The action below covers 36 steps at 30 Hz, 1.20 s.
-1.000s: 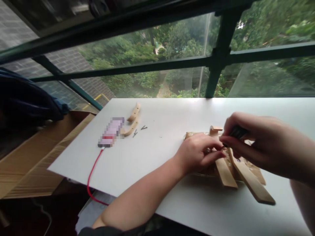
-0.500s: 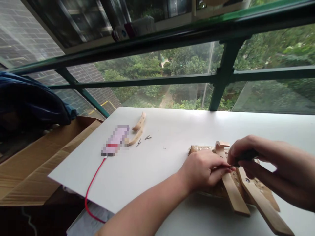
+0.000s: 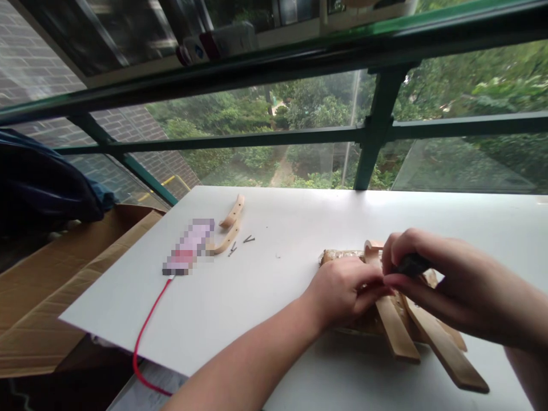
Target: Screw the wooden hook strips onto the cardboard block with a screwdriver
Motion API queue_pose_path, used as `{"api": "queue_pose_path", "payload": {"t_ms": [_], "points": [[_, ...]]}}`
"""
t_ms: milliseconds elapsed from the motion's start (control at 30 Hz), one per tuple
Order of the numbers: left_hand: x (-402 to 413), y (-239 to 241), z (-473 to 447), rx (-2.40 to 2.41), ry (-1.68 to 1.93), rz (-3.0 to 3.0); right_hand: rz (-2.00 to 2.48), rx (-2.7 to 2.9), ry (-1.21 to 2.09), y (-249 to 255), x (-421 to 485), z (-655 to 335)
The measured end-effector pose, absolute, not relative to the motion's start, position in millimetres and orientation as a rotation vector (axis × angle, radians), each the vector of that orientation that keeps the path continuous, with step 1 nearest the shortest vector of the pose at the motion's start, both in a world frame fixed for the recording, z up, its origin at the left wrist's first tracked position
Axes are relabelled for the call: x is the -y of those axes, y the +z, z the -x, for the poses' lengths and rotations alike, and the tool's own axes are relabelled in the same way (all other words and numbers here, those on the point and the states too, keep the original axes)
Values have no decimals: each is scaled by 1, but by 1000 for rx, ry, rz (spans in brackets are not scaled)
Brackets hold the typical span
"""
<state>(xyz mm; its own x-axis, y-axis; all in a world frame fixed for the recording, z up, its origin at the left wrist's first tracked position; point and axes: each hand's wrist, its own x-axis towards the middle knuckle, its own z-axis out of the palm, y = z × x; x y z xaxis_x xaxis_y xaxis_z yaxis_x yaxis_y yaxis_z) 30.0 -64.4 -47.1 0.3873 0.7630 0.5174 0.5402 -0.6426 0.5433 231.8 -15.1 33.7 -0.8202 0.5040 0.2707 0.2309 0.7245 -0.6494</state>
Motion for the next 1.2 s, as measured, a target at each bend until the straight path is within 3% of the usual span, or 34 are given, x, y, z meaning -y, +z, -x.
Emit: {"api": "queue_pose_path", "payload": {"t_ms": [200,1033,1200], "points": [[65,-47,-29,-1117,1074,-2327,367,2503,929,49,15,-233],[68,-41,-28,-1207,1190,-2206,410,2463,770,42,12,-218],[69,-38,-28,-1216,1126,-2228,260,2461,941,52,12,-226]]}}
